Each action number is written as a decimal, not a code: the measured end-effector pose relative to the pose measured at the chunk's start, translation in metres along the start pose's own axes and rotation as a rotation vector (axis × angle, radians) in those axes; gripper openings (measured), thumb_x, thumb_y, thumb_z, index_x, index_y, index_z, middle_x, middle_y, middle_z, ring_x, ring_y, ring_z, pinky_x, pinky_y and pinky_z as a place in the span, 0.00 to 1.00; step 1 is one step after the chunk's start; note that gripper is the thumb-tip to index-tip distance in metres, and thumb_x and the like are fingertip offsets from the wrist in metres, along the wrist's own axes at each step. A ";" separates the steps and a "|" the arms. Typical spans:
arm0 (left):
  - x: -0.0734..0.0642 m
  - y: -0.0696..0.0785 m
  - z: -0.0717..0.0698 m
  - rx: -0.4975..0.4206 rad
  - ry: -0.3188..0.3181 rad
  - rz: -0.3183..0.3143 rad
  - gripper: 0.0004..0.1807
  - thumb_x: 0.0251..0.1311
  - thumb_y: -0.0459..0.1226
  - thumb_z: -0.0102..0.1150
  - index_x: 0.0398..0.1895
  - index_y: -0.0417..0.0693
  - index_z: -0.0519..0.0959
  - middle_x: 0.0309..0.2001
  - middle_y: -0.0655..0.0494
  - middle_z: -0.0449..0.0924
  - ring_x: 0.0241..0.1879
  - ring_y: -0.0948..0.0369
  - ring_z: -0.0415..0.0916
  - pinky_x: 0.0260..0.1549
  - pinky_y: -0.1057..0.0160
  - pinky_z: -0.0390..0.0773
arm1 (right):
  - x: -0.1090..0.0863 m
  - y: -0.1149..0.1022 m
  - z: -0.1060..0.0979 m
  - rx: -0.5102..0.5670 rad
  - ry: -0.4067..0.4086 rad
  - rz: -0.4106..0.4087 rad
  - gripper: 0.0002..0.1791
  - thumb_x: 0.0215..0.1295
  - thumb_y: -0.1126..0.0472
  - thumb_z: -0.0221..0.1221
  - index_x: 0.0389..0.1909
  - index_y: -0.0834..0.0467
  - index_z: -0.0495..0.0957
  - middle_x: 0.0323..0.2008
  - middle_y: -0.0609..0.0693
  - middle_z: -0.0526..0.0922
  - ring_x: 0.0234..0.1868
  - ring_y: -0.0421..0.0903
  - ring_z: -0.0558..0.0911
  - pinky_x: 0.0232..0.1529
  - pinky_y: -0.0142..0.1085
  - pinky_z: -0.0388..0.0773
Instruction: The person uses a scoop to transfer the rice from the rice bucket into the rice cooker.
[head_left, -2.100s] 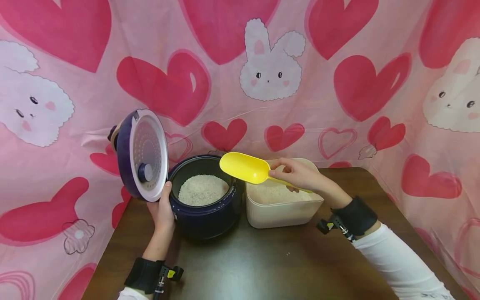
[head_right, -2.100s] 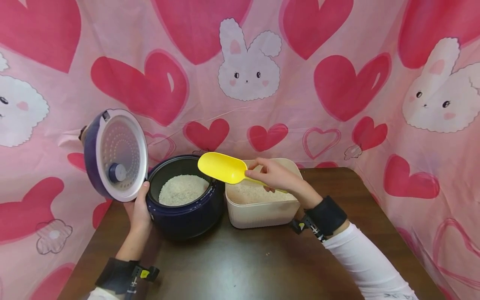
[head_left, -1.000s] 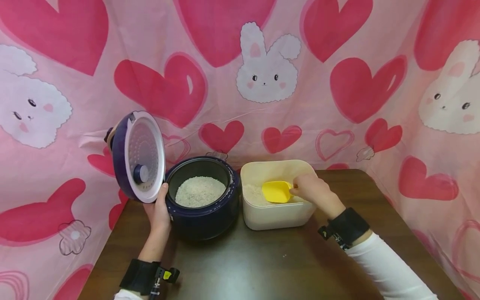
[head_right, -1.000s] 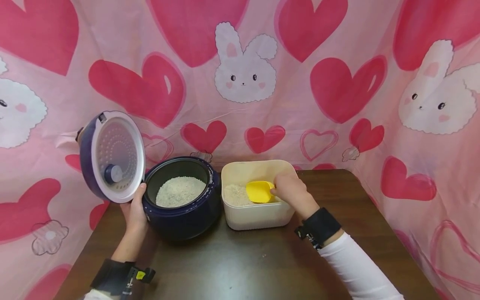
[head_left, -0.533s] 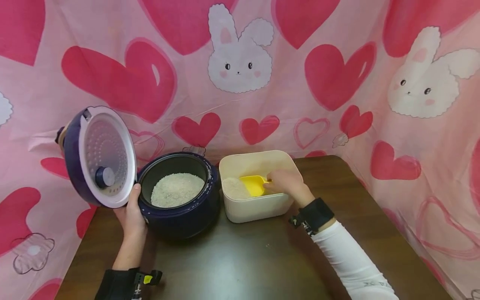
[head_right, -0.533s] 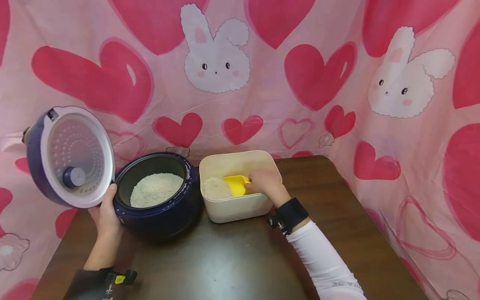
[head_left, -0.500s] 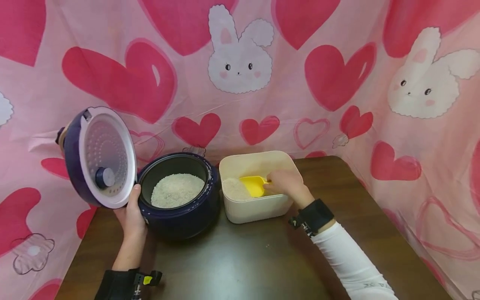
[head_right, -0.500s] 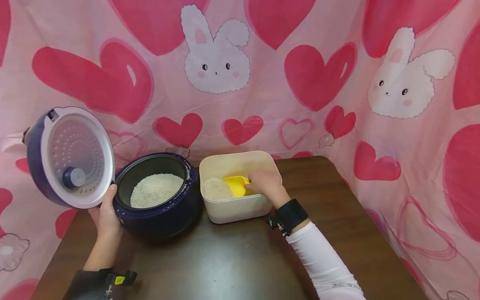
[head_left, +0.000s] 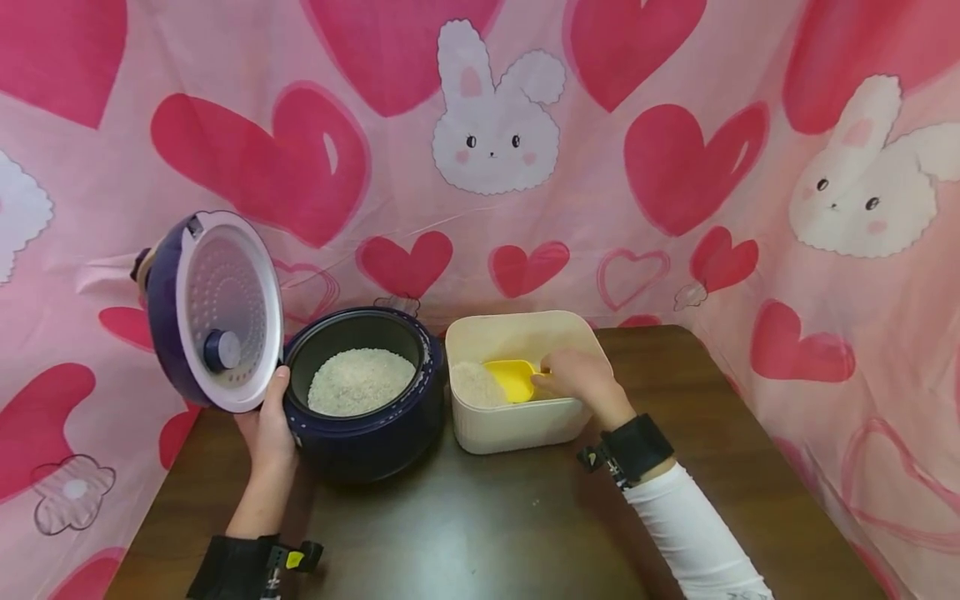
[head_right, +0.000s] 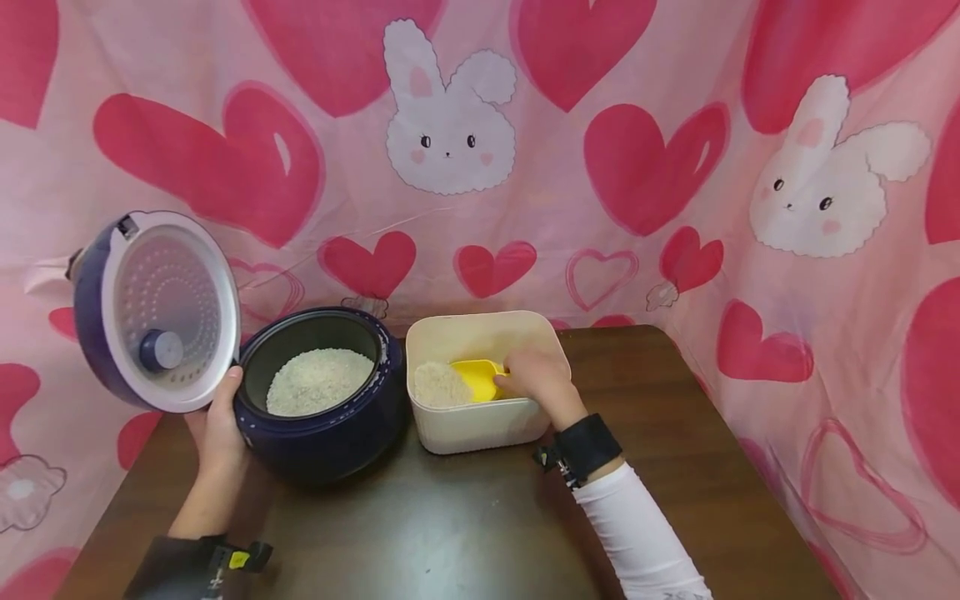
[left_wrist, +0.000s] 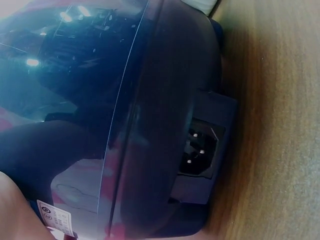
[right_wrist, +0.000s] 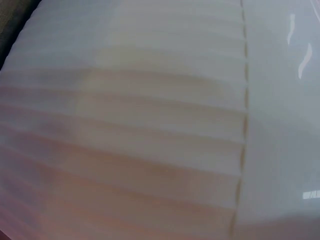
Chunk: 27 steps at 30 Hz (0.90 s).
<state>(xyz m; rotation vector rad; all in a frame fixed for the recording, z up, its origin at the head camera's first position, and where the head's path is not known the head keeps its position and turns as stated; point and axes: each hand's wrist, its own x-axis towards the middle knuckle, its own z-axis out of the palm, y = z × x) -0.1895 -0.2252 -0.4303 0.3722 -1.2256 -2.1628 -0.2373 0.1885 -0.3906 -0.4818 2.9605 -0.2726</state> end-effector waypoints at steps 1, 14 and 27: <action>0.000 0.000 0.000 -0.004 0.000 -0.003 0.26 0.65 0.34 0.68 0.65 0.51 0.73 0.61 0.57 0.78 0.54 0.62 0.79 0.54 0.73 0.79 | 0.000 0.000 0.000 -0.002 0.003 0.002 0.15 0.69 0.48 0.62 0.26 0.53 0.81 0.20 0.47 0.73 0.26 0.46 0.72 0.28 0.37 0.71; 0.001 0.000 -0.001 0.021 -0.002 -0.012 0.27 0.65 0.35 0.68 0.67 0.53 0.72 0.63 0.58 0.77 0.59 0.62 0.75 0.59 0.73 0.74 | 0.000 0.002 0.001 0.009 -0.011 0.019 0.15 0.70 0.47 0.62 0.30 0.54 0.82 0.20 0.47 0.74 0.26 0.47 0.73 0.32 0.39 0.73; 0.002 -0.001 0.000 0.044 0.010 0.006 0.28 0.66 0.34 0.67 0.68 0.52 0.72 0.63 0.59 0.77 0.60 0.61 0.74 0.61 0.74 0.73 | 0.000 0.001 0.001 0.025 -0.019 0.034 0.15 0.70 0.47 0.62 0.29 0.54 0.82 0.21 0.48 0.74 0.27 0.48 0.73 0.33 0.39 0.72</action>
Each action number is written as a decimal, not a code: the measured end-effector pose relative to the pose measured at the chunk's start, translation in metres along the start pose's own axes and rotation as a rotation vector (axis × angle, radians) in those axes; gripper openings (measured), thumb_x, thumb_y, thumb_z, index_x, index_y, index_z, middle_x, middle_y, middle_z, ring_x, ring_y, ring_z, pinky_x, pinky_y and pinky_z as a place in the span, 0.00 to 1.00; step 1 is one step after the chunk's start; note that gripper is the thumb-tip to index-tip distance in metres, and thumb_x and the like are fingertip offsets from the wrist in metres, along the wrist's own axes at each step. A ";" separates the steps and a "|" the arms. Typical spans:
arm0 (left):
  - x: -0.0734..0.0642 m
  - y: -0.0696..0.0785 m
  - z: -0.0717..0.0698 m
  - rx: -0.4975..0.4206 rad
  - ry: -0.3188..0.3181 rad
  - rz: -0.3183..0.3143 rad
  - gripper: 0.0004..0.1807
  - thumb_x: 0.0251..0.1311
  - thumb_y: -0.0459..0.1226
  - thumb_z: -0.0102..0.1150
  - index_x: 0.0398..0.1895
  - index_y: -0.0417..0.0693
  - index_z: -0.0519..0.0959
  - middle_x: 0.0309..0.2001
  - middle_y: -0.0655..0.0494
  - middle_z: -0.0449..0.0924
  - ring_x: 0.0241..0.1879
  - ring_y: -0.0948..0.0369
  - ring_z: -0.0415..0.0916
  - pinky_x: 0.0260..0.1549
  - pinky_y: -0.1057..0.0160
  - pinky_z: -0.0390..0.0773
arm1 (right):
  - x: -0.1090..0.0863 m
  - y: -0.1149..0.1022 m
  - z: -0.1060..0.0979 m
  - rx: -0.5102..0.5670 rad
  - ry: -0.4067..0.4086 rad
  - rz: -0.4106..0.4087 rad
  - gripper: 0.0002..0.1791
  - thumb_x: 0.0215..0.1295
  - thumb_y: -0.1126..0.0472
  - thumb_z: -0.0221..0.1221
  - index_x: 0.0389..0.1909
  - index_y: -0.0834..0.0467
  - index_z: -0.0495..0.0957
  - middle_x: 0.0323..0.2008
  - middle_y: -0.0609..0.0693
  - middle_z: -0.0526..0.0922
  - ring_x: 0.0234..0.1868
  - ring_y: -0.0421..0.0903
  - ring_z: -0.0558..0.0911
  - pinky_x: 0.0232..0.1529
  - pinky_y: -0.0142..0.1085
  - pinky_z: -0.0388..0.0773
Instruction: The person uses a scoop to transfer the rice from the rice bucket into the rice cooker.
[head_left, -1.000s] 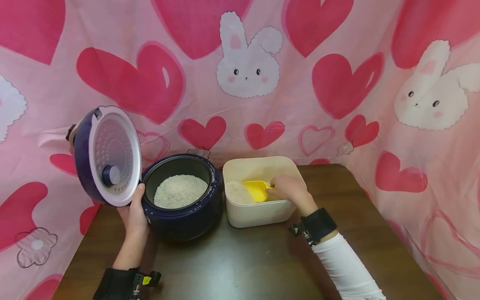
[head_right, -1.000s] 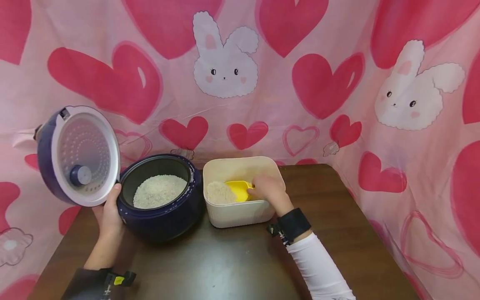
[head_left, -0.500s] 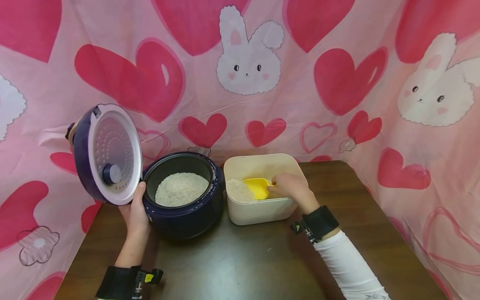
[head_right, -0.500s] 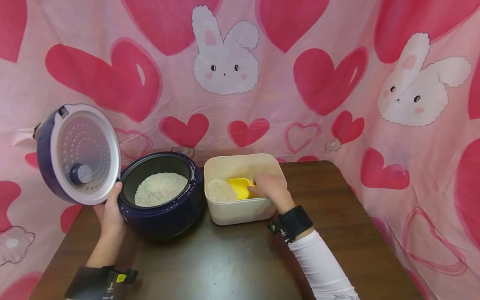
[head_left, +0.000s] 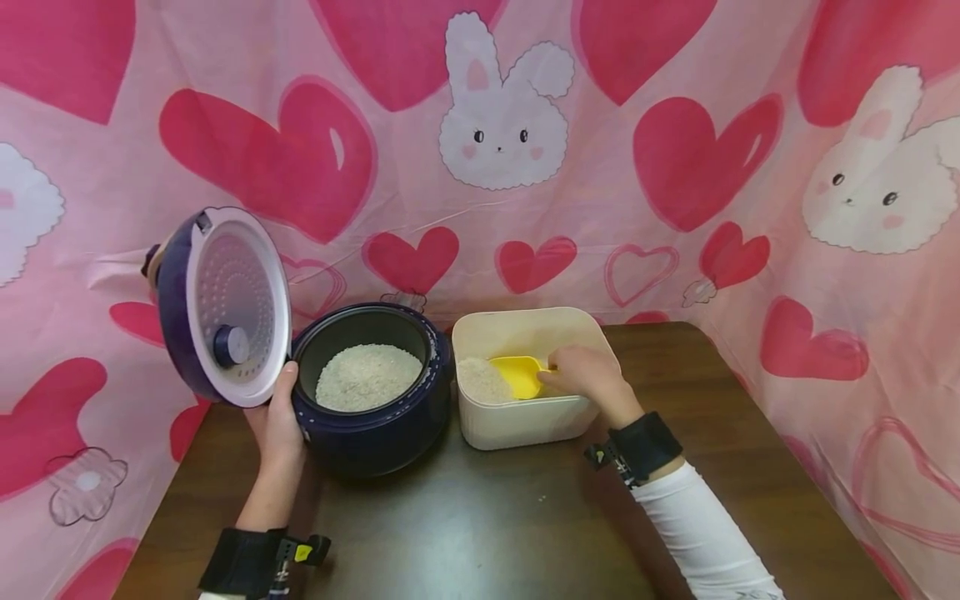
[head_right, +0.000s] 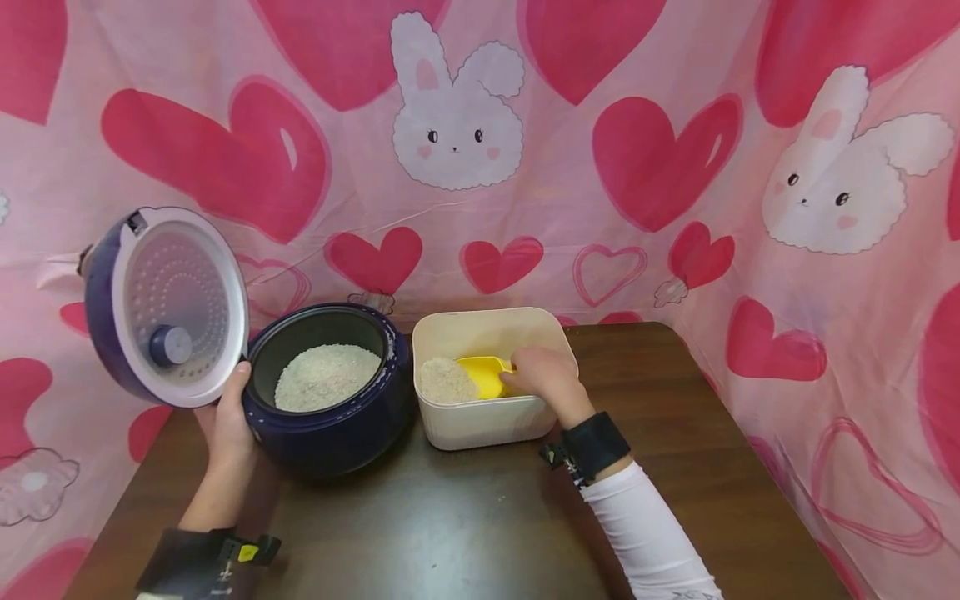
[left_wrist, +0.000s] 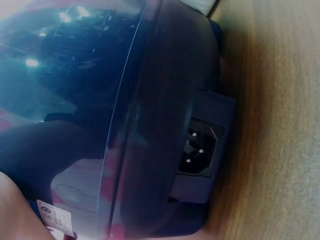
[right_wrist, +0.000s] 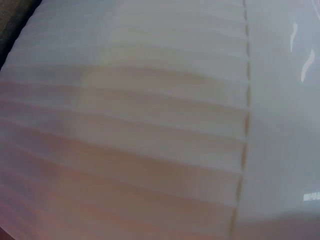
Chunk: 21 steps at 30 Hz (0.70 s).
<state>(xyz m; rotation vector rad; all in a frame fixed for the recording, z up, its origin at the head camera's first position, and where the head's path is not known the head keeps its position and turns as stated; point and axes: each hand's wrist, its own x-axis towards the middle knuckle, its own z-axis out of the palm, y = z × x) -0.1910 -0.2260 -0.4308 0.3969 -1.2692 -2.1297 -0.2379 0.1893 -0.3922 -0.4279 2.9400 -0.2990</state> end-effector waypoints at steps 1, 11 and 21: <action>0.000 0.000 0.000 -0.005 0.000 -0.001 0.27 0.66 0.34 0.67 0.67 0.52 0.72 0.63 0.58 0.77 0.60 0.61 0.75 0.60 0.73 0.74 | -0.001 0.000 0.000 0.001 -0.006 0.008 0.15 0.70 0.47 0.62 0.30 0.54 0.82 0.21 0.48 0.74 0.27 0.48 0.73 0.33 0.40 0.73; 0.000 -0.002 -0.002 -0.002 0.017 -0.008 0.26 0.64 0.34 0.68 0.65 0.53 0.73 0.60 0.61 0.79 0.61 0.61 0.73 0.63 0.75 0.69 | -0.004 0.002 -0.005 -0.009 -0.114 0.011 0.20 0.64 0.39 0.67 0.40 0.52 0.85 0.26 0.44 0.81 0.33 0.47 0.77 0.47 0.45 0.80; 0.000 -0.001 -0.001 -0.017 0.005 -0.005 0.26 0.65 0.34 0.67 0.65 0.53 0.74 0.59 0.61 0.79 0.59 0.62 0.74 0.61 0.74 0.72 | -0.001 0.002 -0.005 -0.072 -0.110 -0.059 0.14 0.65 0.46 0.67 0.33 0.53 0.83 0.23 0.46 0.78 0.29 0.47 0.75 0.40 0.40 0.80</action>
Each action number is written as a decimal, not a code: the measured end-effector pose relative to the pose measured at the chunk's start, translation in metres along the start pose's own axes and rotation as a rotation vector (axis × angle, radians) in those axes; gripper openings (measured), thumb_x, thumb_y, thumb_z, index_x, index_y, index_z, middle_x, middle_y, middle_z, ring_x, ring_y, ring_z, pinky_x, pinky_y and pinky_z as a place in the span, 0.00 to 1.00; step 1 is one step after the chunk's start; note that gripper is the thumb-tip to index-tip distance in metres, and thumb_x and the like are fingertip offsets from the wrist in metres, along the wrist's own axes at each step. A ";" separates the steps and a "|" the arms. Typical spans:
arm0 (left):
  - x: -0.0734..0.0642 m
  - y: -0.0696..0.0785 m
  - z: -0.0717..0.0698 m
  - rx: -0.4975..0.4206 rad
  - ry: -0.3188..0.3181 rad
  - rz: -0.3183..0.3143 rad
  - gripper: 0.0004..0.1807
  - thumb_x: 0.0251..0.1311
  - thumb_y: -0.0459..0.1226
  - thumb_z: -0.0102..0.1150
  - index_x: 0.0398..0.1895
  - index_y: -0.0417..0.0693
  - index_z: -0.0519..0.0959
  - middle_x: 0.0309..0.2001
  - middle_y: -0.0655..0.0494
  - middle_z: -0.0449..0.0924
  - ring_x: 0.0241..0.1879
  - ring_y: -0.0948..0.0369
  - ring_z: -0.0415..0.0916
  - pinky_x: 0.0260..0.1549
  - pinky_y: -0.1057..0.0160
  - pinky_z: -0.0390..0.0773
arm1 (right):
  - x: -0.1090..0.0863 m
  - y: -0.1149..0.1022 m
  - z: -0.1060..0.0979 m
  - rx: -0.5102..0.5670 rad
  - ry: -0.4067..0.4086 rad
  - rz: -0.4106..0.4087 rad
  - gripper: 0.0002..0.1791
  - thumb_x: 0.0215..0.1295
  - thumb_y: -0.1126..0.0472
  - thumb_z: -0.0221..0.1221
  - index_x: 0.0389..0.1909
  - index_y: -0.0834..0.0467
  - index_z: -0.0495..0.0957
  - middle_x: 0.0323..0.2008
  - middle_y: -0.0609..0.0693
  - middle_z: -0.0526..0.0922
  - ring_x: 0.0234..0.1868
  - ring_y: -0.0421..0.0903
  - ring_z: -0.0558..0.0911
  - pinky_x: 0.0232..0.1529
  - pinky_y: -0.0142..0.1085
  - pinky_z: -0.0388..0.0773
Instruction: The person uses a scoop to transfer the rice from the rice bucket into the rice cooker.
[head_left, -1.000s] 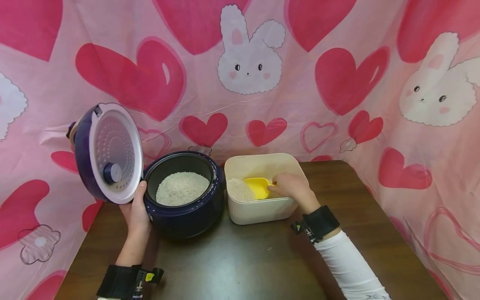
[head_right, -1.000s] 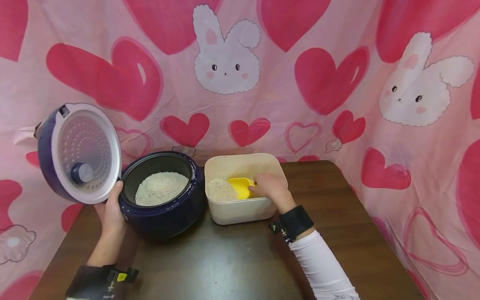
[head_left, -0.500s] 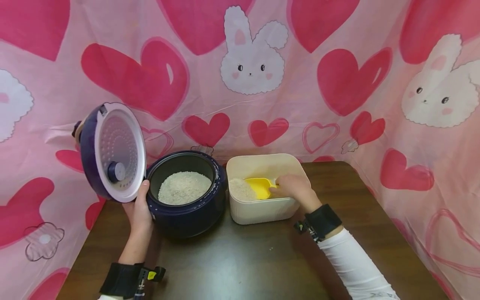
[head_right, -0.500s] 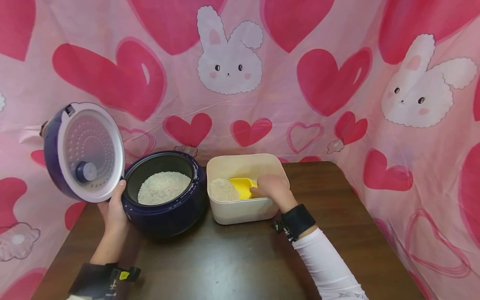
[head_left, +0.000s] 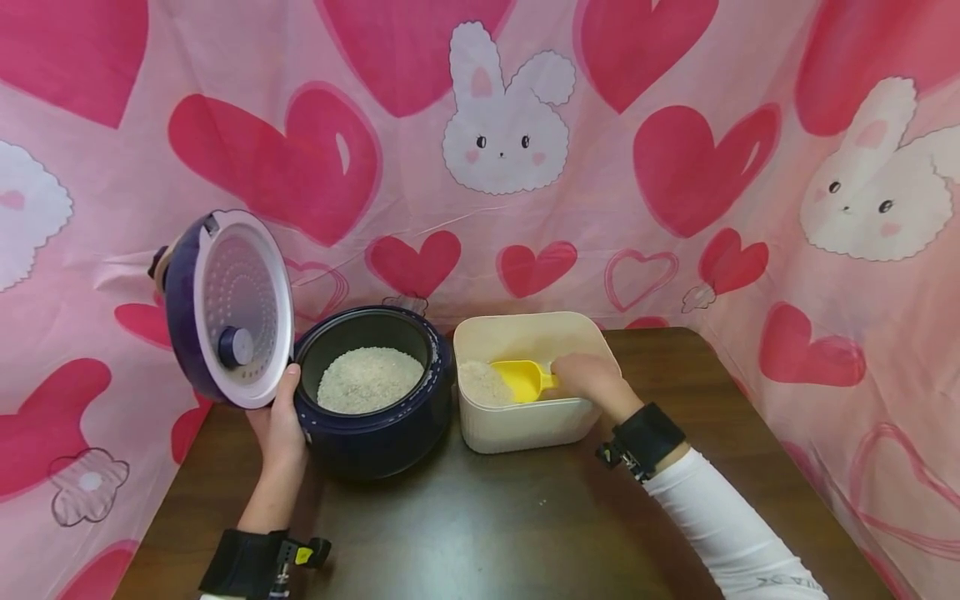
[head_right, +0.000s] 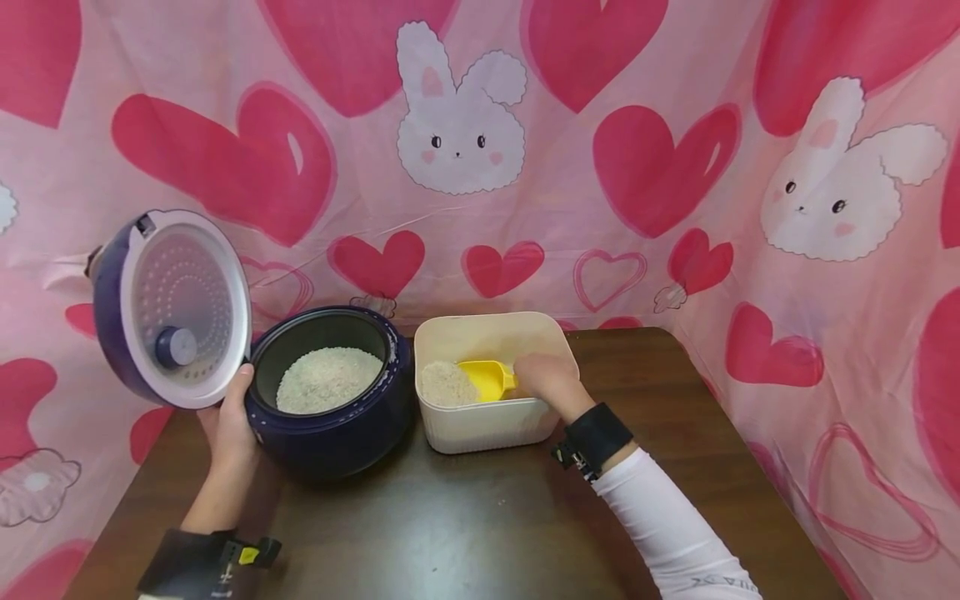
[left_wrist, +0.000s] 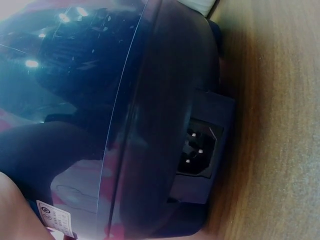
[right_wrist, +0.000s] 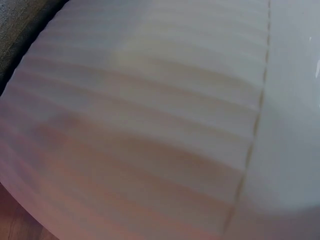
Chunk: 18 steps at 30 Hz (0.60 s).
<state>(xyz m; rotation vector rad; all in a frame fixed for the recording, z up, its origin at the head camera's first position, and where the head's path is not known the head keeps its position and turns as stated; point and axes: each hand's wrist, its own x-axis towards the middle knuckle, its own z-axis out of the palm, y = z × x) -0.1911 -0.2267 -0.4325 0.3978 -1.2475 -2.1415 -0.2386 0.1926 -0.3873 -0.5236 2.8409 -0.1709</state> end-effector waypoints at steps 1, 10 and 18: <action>0.000 0.000 0.000 -0.002 -0.001 0.000 0.26 0.65 0.34 0.67 0.65 0.53 0.74 0.59 0.60 0.79 0.59 0.62 0.75 0.61 0.74 0.73 | 0.000 0.000 0.000 -0.010 0.005 -0.005 0.14 0.65 0.47 0.67 0.33 0.54 0.83 0.23 0.46 0.78 0.29 0.47 0.75 0.41 0.41 0.81; 0.001 0.000 0.002 -0.018 -0.006 0.015 0.25 0.65 0.33 0.67 0.65 0.51 0.74 0.60 0.57 0.79 0.57 0.61 0.77 0.59 0.73 0.76 | 0.000 -0.002 0.000 -0.024 -0.001 0.027 0.12 0.63 0.49 0.67 0.31 0.53 0.81 0.24 0.47 0.76 0.30 0.48 0.73 0.37 0.39 0.77; 0.001 -0.001 0.001 -0.024 0.012 -0.013 0.27 0.65 0.33 0.67 0.66 0.52 0.73 0.61 0.59 0.78 0.61 0.60 0.74 0.62 0.73 0.72 | 0.000 -0.002 0.001 -0.045 0.010 0.023 0.10 0.64 0.51 0.67 0.31 0.53 0.81 0.24 0.47 0.77 0.30 0.48 0.73 0.38 0.40 0.77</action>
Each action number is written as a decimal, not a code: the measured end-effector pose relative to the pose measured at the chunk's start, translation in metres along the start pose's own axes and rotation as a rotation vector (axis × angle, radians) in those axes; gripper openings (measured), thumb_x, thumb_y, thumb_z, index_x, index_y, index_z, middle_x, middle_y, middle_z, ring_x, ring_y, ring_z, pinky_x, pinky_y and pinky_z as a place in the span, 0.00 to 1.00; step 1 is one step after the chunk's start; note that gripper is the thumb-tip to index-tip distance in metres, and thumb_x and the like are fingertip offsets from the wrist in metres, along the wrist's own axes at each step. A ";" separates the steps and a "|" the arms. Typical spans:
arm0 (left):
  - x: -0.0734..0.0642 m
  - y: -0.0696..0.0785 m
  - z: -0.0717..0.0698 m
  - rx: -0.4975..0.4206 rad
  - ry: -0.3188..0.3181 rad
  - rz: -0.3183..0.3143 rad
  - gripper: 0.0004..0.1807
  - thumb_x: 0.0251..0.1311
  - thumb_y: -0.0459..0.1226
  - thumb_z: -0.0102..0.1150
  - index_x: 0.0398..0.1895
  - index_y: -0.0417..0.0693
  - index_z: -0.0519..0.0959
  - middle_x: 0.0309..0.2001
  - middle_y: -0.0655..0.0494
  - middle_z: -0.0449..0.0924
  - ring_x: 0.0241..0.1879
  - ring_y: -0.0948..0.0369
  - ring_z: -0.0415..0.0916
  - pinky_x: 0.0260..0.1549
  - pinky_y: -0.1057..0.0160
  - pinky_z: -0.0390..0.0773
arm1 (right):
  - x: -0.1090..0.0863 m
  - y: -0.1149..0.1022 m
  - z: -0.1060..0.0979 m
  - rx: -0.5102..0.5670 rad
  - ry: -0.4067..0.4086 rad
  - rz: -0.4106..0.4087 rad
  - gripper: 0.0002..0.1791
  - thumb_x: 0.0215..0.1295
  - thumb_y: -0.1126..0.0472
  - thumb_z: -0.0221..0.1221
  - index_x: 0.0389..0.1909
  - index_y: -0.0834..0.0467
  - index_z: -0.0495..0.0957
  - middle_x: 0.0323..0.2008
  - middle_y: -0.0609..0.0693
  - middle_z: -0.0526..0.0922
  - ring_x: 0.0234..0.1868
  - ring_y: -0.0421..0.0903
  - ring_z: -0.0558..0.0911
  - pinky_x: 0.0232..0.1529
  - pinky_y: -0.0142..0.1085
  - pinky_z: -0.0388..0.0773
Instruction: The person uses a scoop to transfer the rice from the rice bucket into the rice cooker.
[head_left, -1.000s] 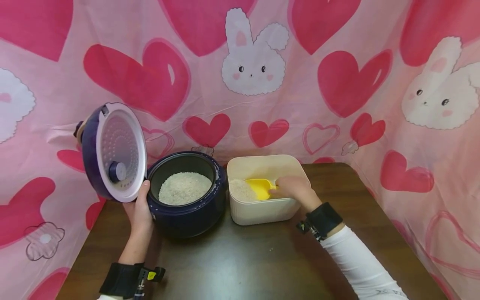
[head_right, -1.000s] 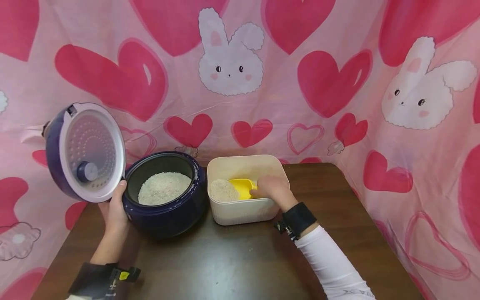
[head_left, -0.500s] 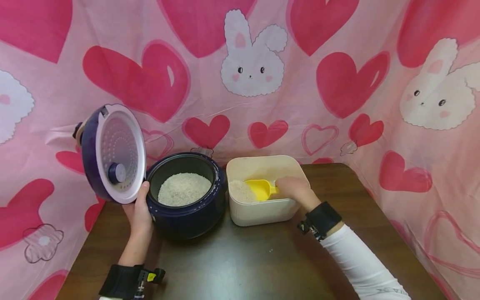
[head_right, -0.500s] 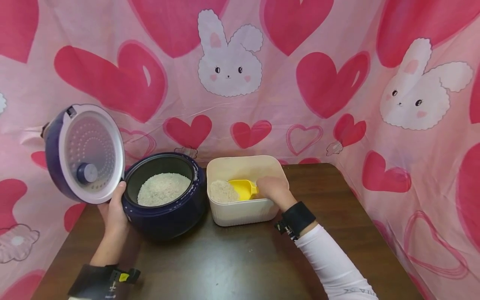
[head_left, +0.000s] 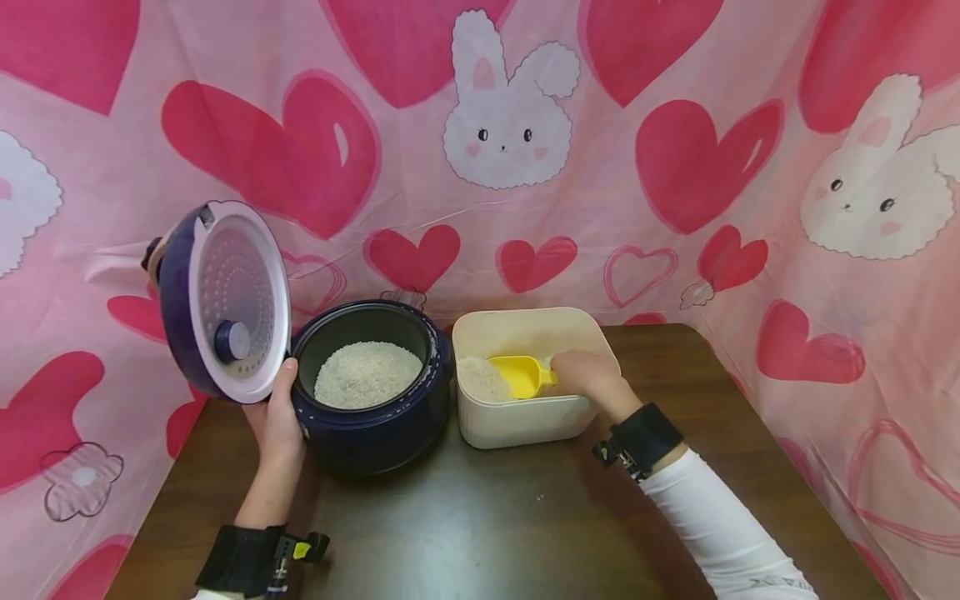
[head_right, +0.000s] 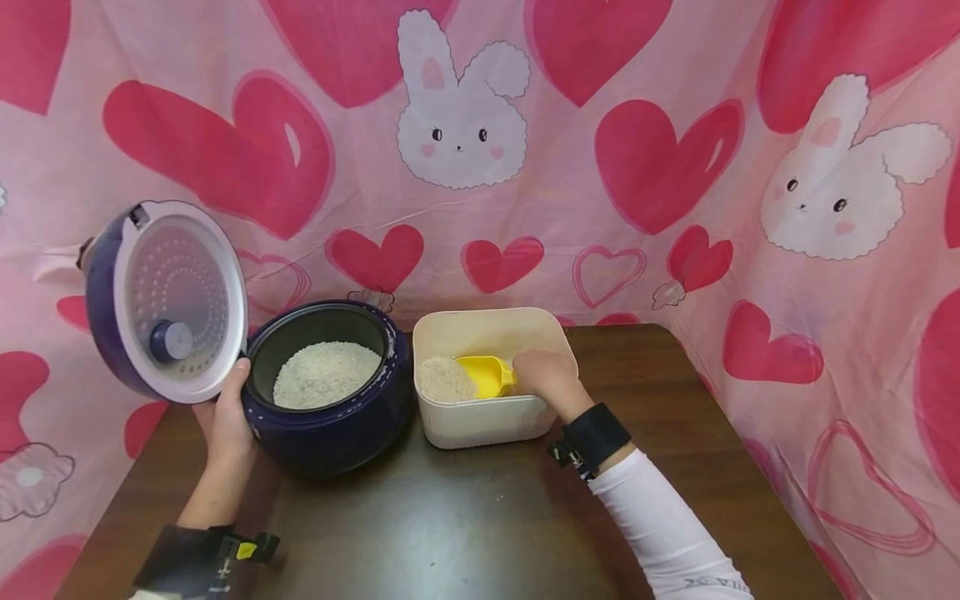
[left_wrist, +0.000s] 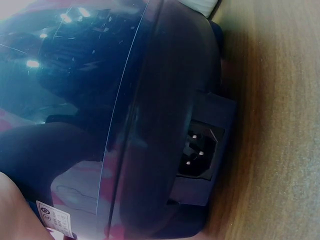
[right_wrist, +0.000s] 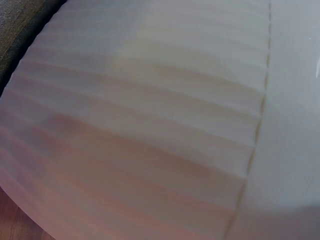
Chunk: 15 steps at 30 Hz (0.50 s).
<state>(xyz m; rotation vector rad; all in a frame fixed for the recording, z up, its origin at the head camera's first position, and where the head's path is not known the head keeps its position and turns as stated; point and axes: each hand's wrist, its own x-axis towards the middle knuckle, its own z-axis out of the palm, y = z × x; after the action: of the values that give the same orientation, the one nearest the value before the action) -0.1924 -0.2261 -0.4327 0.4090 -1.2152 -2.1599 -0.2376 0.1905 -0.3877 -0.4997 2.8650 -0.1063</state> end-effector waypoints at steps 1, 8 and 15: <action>0.000 0.000 0.000 -0.001 -0.003 0.004 0.27 0.65 0.33 0.67 0.66 0.52 0.73 0.61 0.58 0.78 0.60 0.60 0.75 0.61 0.73 0.73 | 0.000 0.000 0.000 -0.001 0.000 0.002 0.11 0.64 0.51 0.67 0.32 0.53 0.81 0.25 0.47 0.77 0.30 0.48 0.73 0.38 0.40 0.77; -0.001 0.002 0.000 -0.001 -0.009 -0.004 0.23 0.65 0.34 0.68 0.62 0.51 0.76 0.58 0.56 0.80 0.52 0.61 0.80 0.53 0.72 0.80 | 0.000 0.000 0.001 0.015 0.009 0.011 0.09 0.65 0.52 0.66 0.32 0.54 0.81 0.25 0.47 0.78 0.31 0.48 0.74 0.42 0.41 0.80; -0.002 0.002 -0.001 0.051 -0.011 0.009 0.26 0.65 0.35 0.67 0.66 0.53 0.72 0.60 0.61 0.78 0.60 0.62 0.74 0.61 0.74 0.71 | 0.001 0.000 -0.001 -0.025 -0.028 -0.010 0.12 0.66 0.49 0.66 0.32 0.55 0.82 0.25 0.47 0.77 0.31 0.47 0.74 0.41 0.39 0.77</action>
<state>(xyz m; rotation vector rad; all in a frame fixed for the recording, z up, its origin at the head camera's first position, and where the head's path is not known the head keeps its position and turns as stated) -0.1899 -0.2262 -0.4317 0.4128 -1.2776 -2.1299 -0.2391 0.1896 -0.3867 -0.5161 2.8402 -0.0648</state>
